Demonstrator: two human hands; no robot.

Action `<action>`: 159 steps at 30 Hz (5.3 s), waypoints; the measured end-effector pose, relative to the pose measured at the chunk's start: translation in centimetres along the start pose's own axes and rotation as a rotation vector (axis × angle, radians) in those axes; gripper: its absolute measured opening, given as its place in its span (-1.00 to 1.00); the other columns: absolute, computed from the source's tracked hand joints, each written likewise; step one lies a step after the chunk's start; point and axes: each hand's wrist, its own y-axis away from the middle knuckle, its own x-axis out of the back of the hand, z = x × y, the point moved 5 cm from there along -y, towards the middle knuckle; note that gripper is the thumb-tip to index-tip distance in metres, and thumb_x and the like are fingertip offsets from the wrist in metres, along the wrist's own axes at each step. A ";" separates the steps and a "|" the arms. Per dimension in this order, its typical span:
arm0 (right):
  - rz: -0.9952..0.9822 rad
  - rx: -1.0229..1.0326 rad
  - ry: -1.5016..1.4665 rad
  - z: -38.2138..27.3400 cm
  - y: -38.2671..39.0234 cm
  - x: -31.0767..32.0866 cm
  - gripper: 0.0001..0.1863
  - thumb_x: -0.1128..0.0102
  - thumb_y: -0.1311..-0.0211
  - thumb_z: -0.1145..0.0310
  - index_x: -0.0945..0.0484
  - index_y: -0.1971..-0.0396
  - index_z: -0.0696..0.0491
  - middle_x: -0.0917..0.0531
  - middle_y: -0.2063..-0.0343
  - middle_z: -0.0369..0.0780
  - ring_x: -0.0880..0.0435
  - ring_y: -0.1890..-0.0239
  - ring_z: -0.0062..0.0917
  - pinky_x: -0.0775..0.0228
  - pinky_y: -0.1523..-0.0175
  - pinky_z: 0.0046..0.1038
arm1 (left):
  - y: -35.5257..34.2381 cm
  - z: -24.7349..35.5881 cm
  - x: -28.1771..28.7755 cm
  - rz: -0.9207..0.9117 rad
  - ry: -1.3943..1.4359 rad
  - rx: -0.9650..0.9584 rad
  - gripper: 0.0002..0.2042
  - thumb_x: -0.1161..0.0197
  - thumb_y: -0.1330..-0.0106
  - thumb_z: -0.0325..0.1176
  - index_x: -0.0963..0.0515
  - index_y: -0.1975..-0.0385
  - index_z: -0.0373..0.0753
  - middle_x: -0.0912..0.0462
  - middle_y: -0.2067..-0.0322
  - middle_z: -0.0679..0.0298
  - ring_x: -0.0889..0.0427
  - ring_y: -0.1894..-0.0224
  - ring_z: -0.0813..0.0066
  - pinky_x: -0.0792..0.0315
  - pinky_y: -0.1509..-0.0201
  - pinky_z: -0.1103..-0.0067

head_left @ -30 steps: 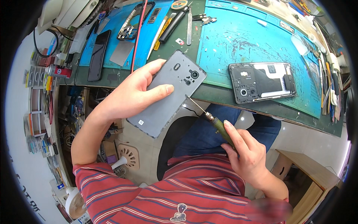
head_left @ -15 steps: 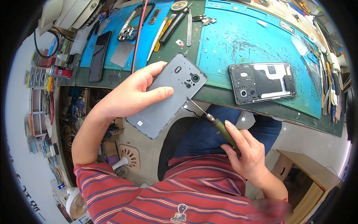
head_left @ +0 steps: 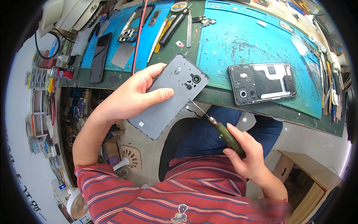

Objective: The person uses a screwdriver to pry open the back cover of a smartphone, then applies adhesive from a tube along the inner frame of the phone chassis.

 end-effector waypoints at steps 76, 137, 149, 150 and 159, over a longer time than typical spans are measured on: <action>0.148 0.097 -0.134 -2.5 2.0 -0.5 -0.44 -0.31 -0.42 0.51 -0.49 -0.40 0.25 -0.62 0.37 -0.13 -0.54 0.49 -0.39 -0.43 0.36 -0.40 | 10.2 -6.8 -0.3 0.993 -0.500 -0.503 -0.77 -0.23 -0.63 -0.44 -0.68 -0.15 -0.33 -0.80 0.20 0.25 -0.69 0.31 0.63 -0.56 0.17 0.64; -0.008 0.153 0.559 -3.1 -2.6 4.9 -0.19 -0.57 -0.04 0.51 -0.60 -0.41 -0.07 -0.63 0.32 -0.29 -0.67 0.43 -0.45 -0.51 0.39 -0.39 | -0.5 0.3 -0.6 -0.019 0.027 0.130 -0.38 -0.50 -0.41 -0.21 -0.47 -0.37 -0.37 -0.70 -0.12 0.19 -0.67 -0.10 0.50 -0.57 -0.19 0.48; -0.268 -0.388 -0.921 -1.4 -1.0 3.6 -0.09 -0.40 -0.41 0.45 -0.07 -0.64 0.07 -0.64 0.05 -0.14 -0.62 0.24 -0.59 -0.48 0.08 -0.52 | -0.7 -0.5 0.0 -0.033 0.057 0.133 -0.41 -0.52 -0.38 -0.24 -0.50 -0.33 -0.38 -0.72 -0.09 0.20 -0.69 -0.06 0.52 -0.59 -0.17 0.49; -0.287 -0.397 -1.051 -1.4 -1.1 3.3 -0.11 -0.35 -0.45 0.43 -0.04 -0.65 0.06 -0.61 0.02 -0.13 -0.59 0.27 -0.61 -0.46 0.14 -0.54 | -0.8 -0.6 0.0 -0.032 0.059 0.133 -0.41 -0.52 -0.38 -0.24 -0.50 -0.32 -0.38 -0.72 -0.09 0.20 -0.69 -0.06 0.52 -0.59 -0.17 0.50; -0.327 -0.545 -1.459 -2.1 -3.8 2.1 -0.29 -0.15 -0.64 0.34 -0.08 -0.65 0.02 -0.52 0.05 -0.22 -0.39 0.43 -0.71 -0.22 0.45 -0.62 | -1.3 -0.6 -0.1 0.045 0.068 0.109 -0.39 -0.54 -0.33 -0.29 -0.49 -0.30 -0.45 -0.72 -0.08 0.18 -0.71 -0.03 0.53 -0.61 -0.15 0.51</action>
